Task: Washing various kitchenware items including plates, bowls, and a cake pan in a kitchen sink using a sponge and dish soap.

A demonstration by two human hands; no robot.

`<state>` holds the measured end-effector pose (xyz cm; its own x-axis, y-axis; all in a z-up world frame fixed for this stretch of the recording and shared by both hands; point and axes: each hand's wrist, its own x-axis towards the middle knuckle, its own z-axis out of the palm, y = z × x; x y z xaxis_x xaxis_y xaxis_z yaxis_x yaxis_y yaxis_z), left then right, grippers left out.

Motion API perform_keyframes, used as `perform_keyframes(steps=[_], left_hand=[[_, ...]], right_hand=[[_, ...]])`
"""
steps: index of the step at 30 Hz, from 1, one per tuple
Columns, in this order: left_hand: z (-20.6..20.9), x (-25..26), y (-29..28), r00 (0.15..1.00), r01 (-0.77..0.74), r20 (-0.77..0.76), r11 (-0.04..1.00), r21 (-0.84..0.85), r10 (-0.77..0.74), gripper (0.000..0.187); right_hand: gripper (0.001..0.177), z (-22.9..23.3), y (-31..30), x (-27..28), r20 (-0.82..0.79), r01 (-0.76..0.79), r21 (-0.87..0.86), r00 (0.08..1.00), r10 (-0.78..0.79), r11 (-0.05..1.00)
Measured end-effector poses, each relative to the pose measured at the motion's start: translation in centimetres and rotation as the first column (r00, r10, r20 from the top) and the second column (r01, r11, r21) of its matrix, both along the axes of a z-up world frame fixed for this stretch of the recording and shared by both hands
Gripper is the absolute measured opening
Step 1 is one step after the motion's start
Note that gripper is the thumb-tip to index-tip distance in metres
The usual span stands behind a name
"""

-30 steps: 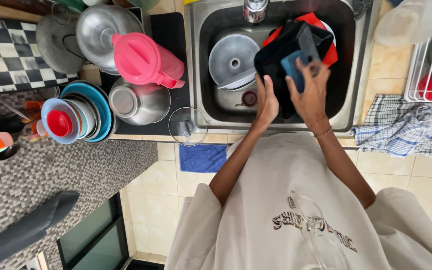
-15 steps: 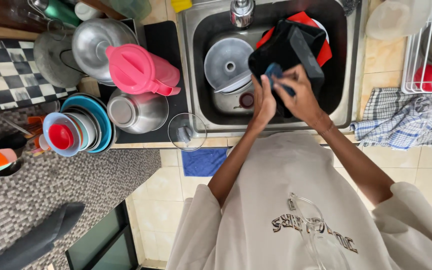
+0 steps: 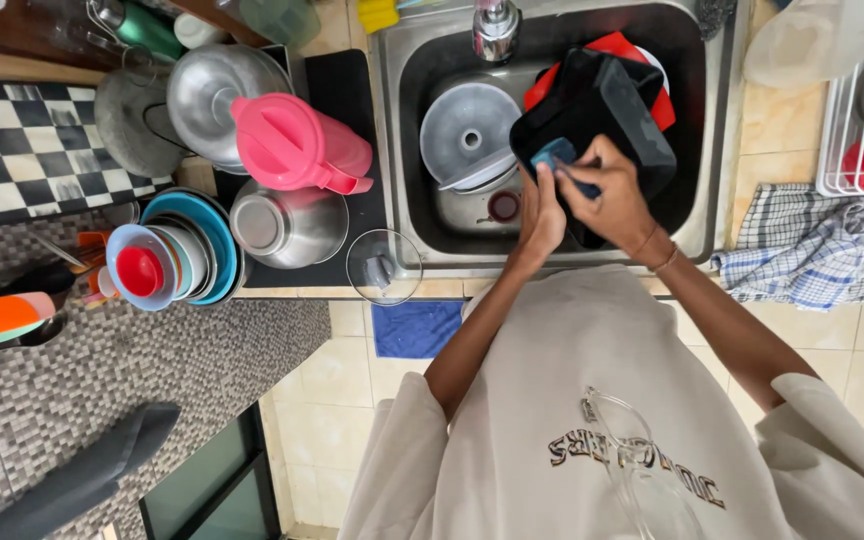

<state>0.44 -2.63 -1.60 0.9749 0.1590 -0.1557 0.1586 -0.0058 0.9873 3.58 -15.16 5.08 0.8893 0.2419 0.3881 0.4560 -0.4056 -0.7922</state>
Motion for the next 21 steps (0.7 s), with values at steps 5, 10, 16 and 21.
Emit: perform_keyframes(steps=[5, 10, 16, 21], left_hand=[[0.9, -1.1, -1.0, 1.0, 0.026, 0.006, 0.999, 0.019, -0.026, 0.076], [-0.7, -0.9, -0.5, 0.998, 0.024, -0.062, 0.994, 0.103, -0.018, 0.08], [0.1, -0.5, -1.0, 0.999, 0.023, -0.03, 0.996, 0.091, -0.021, 0.078], [2.3, -0.1, 0.1, 0.999, 0.026, 0.024, 0.99, 0.142, -0.03, 0.078]], right_hand=[[0.006, -0.6, -2.4, 2.7, -0.01, 0.168, -0.117, 0.985, -0.17, 0.979], [0.013, 0.0, -0.8, 0.6, 0.014, -0.018, -0.014, 1.0, 0.019, 1.0], [0.015, -1.7, -1.3, 2.8, 0.027, 0.097, -0.062, 0.995, -0.096, 0.993], [0.009, -2.1, -1.3, 3.2, 0.001, 0.026, 0.006, 1.0, -0.026, 1.0]])
